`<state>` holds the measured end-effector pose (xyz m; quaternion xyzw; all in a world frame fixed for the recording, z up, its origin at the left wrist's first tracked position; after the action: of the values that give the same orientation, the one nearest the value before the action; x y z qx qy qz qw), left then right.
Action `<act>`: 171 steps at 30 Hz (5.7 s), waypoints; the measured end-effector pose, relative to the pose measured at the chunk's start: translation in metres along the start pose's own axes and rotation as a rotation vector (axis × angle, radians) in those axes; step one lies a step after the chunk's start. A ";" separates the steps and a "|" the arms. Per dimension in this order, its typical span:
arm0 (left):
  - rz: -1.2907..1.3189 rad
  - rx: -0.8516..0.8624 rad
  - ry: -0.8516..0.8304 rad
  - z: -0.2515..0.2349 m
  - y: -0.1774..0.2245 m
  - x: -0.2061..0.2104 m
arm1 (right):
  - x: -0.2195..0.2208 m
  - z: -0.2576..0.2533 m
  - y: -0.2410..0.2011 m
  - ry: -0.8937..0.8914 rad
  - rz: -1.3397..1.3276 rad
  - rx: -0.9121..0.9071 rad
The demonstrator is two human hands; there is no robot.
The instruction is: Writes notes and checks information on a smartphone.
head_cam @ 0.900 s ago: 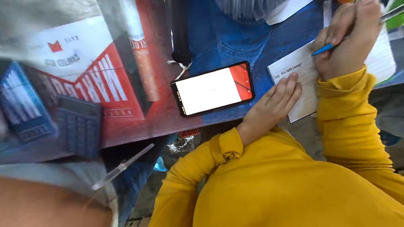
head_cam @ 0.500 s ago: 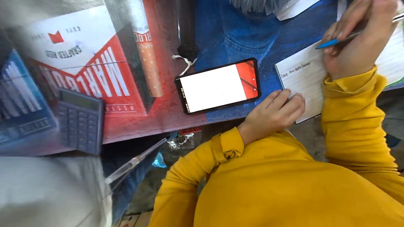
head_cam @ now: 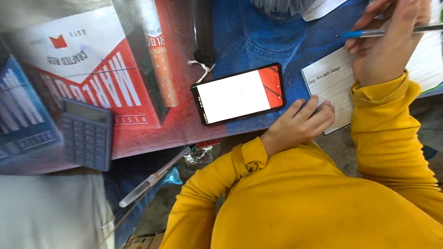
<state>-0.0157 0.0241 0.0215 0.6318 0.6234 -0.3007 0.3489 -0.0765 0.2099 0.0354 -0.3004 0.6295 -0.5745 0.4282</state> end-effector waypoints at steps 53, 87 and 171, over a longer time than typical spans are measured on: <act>0.032 0.059 0.047 0.000 0.001 -0.004 | 0.076 0.029 -0.036 -0.561 0.561 -0.563; 0.035 0.024 0.069 0.000 -0.001 -0.001 | 0.046 0.040 -0.008 0.065 0.301 -0.260; -0.029 -0.047 -0.054 -0.005 -0.001 0.004 | 0.034 0.035 -0.009 -0.022 0.394 -0.287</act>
<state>-0.0172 0.0300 0.0210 0.6060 0.6299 -0.3077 0.3759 -0.0619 0.1624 0.0380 -0.2358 0.7465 -0.3812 0.4919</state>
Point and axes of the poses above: each hand's wrist, its own z-axis away from the middle knuckle, its own x-axis out of the palm, y = z × x, the point moved 5 cm from there along -z, towards the middle knuckle, and after that the axes turned 14 degrees about x, right-handed, at the moved point
